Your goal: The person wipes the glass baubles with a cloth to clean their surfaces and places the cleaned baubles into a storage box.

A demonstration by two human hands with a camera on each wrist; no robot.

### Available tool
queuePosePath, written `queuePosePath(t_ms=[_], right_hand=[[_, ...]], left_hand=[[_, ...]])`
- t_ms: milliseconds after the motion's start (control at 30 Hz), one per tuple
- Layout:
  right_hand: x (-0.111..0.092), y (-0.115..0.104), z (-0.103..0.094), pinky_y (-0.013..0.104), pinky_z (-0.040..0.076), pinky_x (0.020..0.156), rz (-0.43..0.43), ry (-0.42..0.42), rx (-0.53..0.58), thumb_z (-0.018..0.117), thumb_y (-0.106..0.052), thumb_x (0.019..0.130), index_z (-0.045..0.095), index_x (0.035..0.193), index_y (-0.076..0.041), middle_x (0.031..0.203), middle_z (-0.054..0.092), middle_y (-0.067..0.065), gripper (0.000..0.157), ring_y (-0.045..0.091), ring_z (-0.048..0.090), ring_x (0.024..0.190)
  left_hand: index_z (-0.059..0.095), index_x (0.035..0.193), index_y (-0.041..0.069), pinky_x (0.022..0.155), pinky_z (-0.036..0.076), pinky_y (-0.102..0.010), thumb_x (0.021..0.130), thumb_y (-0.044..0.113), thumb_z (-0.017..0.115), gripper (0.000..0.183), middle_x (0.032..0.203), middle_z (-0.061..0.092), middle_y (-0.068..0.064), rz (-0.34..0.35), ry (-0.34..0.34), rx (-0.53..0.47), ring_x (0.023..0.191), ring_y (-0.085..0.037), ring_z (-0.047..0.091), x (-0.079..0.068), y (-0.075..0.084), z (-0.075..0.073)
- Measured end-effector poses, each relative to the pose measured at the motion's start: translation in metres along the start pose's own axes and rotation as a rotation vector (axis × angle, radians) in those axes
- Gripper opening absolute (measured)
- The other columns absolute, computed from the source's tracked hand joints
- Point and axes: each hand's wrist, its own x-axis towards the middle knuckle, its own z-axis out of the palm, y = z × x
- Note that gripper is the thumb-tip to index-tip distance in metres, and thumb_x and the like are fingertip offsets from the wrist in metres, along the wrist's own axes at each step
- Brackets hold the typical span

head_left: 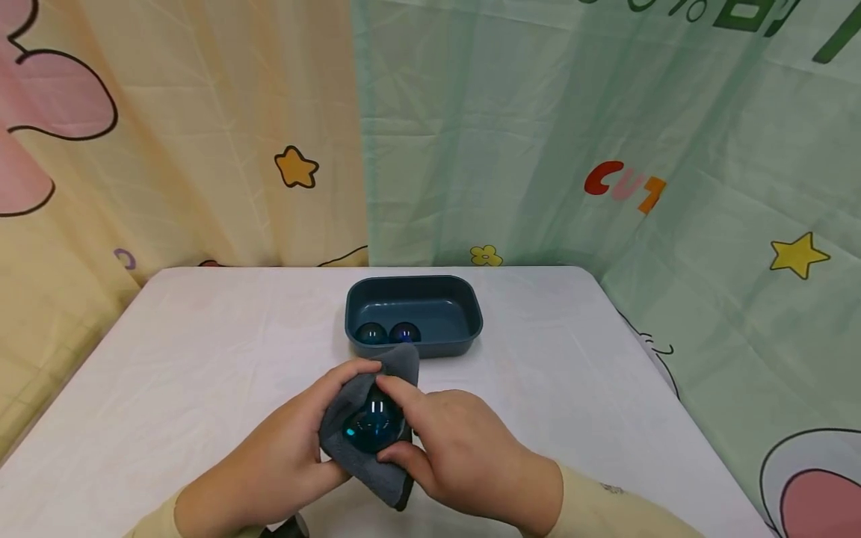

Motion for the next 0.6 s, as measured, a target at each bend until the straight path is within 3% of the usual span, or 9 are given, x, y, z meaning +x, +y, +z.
queuePosePath(t_ms=[133,233,300,400,500,600], right_hand=[[0.001,0.002,0.003,0.014,0.045,0.059,0.029,0.049,-0.011,0.057,-0.050,0.107,0.057,0.126,-0.004,0.076,0.067,-0.008,0.049,-0.001,0.057,0.065],[0.002,0.005,0.005,0.014,0.035,0.052,0.090,0.034,0.074,0.051,-0.054,0.108,0.058,0.103,-0.011,0.066,0.052,-0.013,0.045,-0.004,0.046,0.059],[0.002,0.006,0.006,0.015,0.033,0.051,0.125,0.018,0.145,0.050,-0.055,0.108,0.057,0.099,-0.013,0.065,0.047,-0.013,0.044,-0.005,0.043,0.059],[0.000,0.002,0.004,0.014,0.042,0.056,0.144,-0.013,0.217,0.056,-0.053,0.106,0.057,0.121,-0.009,0.078,0.060,-0.011,0.046,-0.006,0.049,0.066],[0.000,-0.003,0.000,0.015,0.052,0.070,0.144,-0.064,0.228,0.061,-0.049,0.105,0.044,0.150,-0.008,0.103,0.072,-0.005,0.063,-0.005,0.059,0.080],[-0.001,-0.006,-0.002,0.019,0.056,0.080,0.112,-0.083,0.174,0.062,-0.048,0.105,0.034,0.160,-0.009,0.120,0.073,-0.004,0.072,-0.001,0.066,0.092]], left_hand=[[0.037,0.156,0.038,0.103,0.055,-0.026,0.084,0.012,0.089,0.092,0.146,0.059,0.014,0.000,-0.037,0.025,0.123,-0.007,0.064,-0.001,0.003,0.000],[0.036,0.156,0.039,0.102,0.056,-0.027,0.088,0.018,0.087,0.088,0.149,0.056,0.013,-0.007,-0.081,0.042,0.121,-0.007,0.063,-0.002,0.003,0.001],[0.036,0.156,0.040,0.101,0.057,-0.027,0.089,0.020,0.087,0.087,0.150,0.055,0.014,-0.016,-0.097,0.045,0.121,-0.007,0.063,-0.002,0.003,0.000],[0.037,0.156,0.039,0.103,0.056,-0.027,0.086,0.017,0.089,0.090,0.148,0.056,0.014,-0.001,-0.063,0.049,0.122,-0.007,0.063,-0.002,0.003,0.001],[0.037,0.156,0.038,0.104,0.055,-0.026,0.083,0.011,0.090,0.094,0.145,0.059,0.015,-0.001,-0.026,0.027,0.123,-0.007,0.063,-0.002,0.003,0.000],[0.038,0.156,0.037,0.105,0.054,-0.026,0.082,0.009,0.091,0.095,0.144,0.061,0.016,0.002,-0.013,0.014,0.125,-0.007,0.063,-0.002,0.005,-0.001]])
